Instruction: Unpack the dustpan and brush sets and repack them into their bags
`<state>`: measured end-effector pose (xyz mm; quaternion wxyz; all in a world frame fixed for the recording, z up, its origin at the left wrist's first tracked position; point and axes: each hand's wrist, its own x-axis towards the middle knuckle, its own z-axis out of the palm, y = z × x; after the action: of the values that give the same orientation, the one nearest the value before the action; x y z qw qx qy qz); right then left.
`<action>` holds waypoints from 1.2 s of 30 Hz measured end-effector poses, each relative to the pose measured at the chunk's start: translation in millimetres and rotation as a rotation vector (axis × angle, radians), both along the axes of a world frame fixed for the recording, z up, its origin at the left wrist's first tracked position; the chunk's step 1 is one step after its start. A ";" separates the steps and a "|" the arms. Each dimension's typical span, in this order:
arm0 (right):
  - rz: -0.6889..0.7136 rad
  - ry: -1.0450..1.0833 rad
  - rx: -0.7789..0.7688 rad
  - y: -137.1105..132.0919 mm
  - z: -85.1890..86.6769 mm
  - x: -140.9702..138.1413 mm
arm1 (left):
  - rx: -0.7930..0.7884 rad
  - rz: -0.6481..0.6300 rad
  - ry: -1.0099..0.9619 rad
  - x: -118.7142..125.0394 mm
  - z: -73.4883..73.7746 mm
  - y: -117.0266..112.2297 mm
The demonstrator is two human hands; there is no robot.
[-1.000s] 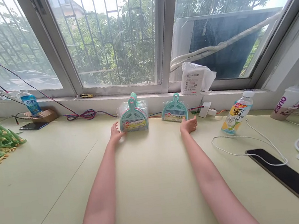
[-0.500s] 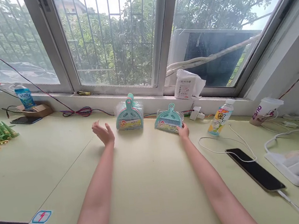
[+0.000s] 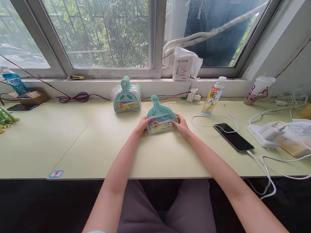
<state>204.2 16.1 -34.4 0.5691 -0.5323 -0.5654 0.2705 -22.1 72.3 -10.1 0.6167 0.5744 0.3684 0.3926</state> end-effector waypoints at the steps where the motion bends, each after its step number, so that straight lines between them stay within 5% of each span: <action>1: -0.071 -0.117 0.051 -5.6 3.0 -1.7 | -0.018 0.032 -0.039 1.1 -0.6 -2.6; 4: -0.142 -0.543 0.219 -21.3 11.5 -11.4 | -0.023 0.102 -0.107 -2.6 -0.2 -9.7; 8: 0.145 -0.836 0.201 -33.1 16.0 -31.9 | 0.045 0.182 -0.126 -13.4 5.0 -16.3; 15: 0.063 -0.303 0.024 -23.8 14.5 -27.2 | 0.095 0.144 -0.200 -11.8 10.6 -20.7; 20: 0.151 0.218 -0.181 -16.0 11.0 -16.9 | 0.072 0.018 -0.297 -9.3 12.0 -24.8; 24: 0.117 0.477 -0.124 -12.7 11.4 -15.2 | 0.062 -0.102 -0.177 -11.4 16.8 -28.4; 28: 0.019 0.598 -0.081 -13.9 16.9 -10.6 | 0.116 -0.136 -0.005 -10.9 19.5 -28.1; 36: 0.028 0.575 -0.139 -21.7 25.9 -12.0 | 0.159 0.100 0.061 -20.8 12.1 -17.5</action>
<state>192.2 -5.5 -8.5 0.6643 -0.4637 -0.3682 0.4562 -42.9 54.8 2.0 0.5372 0.6142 0.3829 0.4331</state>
